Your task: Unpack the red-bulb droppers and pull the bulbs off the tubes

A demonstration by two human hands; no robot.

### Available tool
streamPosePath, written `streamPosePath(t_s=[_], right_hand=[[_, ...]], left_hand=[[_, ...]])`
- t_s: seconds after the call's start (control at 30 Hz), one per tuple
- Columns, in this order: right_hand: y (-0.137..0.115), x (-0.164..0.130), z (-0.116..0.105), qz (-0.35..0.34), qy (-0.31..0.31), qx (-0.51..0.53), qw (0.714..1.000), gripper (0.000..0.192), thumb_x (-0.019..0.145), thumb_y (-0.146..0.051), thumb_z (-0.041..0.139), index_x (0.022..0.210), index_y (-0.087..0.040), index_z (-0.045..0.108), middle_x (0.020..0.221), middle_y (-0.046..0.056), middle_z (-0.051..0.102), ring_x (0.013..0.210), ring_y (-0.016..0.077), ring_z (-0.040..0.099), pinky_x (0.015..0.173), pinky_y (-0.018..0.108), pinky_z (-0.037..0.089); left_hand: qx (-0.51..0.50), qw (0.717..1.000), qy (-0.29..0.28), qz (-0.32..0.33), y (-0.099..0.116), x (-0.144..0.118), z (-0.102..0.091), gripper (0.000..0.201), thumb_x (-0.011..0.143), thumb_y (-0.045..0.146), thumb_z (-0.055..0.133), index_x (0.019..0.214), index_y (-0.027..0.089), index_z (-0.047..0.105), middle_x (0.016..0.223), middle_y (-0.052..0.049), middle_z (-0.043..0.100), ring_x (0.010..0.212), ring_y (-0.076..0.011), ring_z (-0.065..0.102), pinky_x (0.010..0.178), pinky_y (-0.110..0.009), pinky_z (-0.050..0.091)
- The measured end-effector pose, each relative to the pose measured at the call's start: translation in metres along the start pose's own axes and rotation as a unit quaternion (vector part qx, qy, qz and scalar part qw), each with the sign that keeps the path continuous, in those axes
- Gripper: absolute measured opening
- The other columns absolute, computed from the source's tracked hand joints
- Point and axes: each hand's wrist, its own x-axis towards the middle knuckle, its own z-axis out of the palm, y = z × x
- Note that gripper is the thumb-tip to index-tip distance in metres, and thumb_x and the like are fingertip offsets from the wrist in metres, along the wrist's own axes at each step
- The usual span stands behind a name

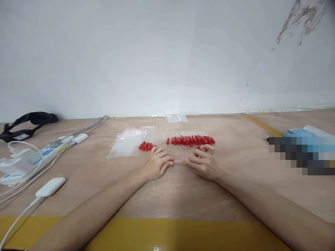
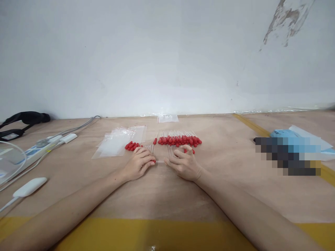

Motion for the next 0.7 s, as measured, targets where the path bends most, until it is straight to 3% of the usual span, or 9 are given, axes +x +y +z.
streamPosePath(t_s=[0.23, 0.47, 0.6, 0.7], right_hand=[[0.009, 0.004, 0.006, 0.158, 0.056, 0.027, 0.986, 0.019, 0.084, -0.03, 0.048, 0.086, -0.025, 0.066, 0.065, -0.001, 0.063, 0.064, 0.0102, 0.046, 0.082, 0.036, 0.019], [-0.016, 0.033, 0.016, 0.219, -0.038, 0.041, 0.974, 0.025, 0.083, -0.022, 0.041, 0.087, -0.021, 0.065, 0.067, 0.002, 0.062, 0.068, 0.0127, 0.049, 0.077, 0.034, 0.02], [-0.024, 0.052, 0.022, 0.237, -0.11, 0.011, 0.965, 0.024, 0.079, -0.018, 0.041, 0.083, -0.018, 0.064, 0.073, 0.005, 0.063, 0.072, 0.016, 0.051, 0.073, 0.036, 0.019], [-0.031, 0.065, 0.028, 0.252, -0.145, 0.002, 0.957, 0.023, 0.078, -0.018, 0.04, 0.083, -0.015, 0.063, 0.077, 0.008, 0.063, 0.074, 0.0182, 0.053, 0.073, 0.038, 0.019]], left_hand=[[-0.046, 0.975, 0.18, -0.124, -0.031, -0.005, -0.011, 0.019, 0.086, 0.028, 0.044, 0.089, 0.02, 0.061, 0.083, -0.003, 0.055, 0.078, -0.0147, 0.053, 0.071, -0.028, 0.044], [-0.022, 0.936, 0.227, -0.269, -0.056, -0.003, -0.02, 0.022, 0.08, 0.02, 0.046, 0.097, 0.017, 0.06, 0.087, -0.005, 0.05, 0.073, -0.0138, 0.056, 0.067, -0.029, 0.049], [-0.005, 0.931, 0.264, -0.253, -0.063, -0.005, -0.019, 0.016, 0.076, 0.022, 0.052, 0.09, 0.017, 0.057, 0.082, -0.002, 0.053, 0.067, -0.0123, 0.055, 0.063, -0.026, 0.048], [0.006, 0.946, 0.246, -0.213, -0.061, -0.006, -0.014, 0.008, 0.078, 0.025, 0.052, 0.082, 0.017, 0.055, 0.077, -0.001, 0.054, 0.064, -0.0115, 0.052, 0.062, -0.025, 0.046]])
